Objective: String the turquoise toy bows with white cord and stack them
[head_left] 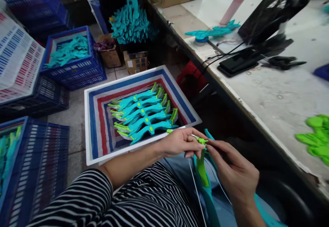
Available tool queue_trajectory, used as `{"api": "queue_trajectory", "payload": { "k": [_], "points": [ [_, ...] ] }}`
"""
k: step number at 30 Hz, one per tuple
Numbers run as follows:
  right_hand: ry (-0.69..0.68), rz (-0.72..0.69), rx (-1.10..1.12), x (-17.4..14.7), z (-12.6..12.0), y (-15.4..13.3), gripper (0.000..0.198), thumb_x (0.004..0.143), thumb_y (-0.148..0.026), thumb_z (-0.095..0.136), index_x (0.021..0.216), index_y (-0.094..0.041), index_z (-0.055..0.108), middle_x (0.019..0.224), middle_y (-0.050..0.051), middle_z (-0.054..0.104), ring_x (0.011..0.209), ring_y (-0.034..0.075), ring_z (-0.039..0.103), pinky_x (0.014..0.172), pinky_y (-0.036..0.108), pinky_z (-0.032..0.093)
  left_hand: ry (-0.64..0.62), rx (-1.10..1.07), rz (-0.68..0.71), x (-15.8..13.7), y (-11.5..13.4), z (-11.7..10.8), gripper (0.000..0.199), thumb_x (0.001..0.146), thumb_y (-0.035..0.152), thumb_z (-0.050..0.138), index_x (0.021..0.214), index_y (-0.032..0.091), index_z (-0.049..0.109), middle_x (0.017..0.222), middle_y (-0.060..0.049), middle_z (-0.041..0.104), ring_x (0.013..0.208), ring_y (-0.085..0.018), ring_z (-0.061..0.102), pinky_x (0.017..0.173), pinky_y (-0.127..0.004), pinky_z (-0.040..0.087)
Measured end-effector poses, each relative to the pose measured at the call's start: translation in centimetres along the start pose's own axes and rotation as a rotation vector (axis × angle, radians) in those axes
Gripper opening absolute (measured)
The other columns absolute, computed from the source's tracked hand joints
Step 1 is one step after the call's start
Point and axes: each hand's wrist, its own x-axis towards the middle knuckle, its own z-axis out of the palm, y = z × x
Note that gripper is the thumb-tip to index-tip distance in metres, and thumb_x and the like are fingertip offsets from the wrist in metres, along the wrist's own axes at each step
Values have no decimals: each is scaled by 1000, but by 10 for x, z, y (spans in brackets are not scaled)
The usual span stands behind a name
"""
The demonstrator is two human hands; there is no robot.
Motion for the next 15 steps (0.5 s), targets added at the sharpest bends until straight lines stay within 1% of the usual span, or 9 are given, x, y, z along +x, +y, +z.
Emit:
{"api": "queue_trajectory", "payload": {
  "k": [5,8,11,15],
  "points": [
    [-31,33,75,-2,-2,8,3,82,-25,65,84,-24,68,85,2,67,79,18,65,74,34,55,-3,-32,8,6,-3,-1,50,67,44,76,97,11,54,57,3,61,37,-5,44,42,-20,30],
    [-32,32,102,1,-1,8,4,83,-21,64,82,-24,66,83,1,66,78,17,63,73,31,53,-4,-22,-12,7,-1,0,49,67,43,76,97,11,55,57,3,61,37,-5,44,42,-20,30],
    [-37,-10,85,4,-1,4,5,83,-18,62,82,-23,64,82,2,65,78,16,62,72,30,52,1,1,-32,7,1,2,47,68,43,76,96,11,55,56,3,61,37,-4,43,42,-20,30],
    [-63,-85,6,10,-5,-3,9,85,-17,57,77,-21,59,76,2,62,73,16,60,68,29,50,32,77,-74,6,6,4,44,71,41,73,97,12,54,57,3,61,37,-5,45,42,-19,33]
  ]
}}
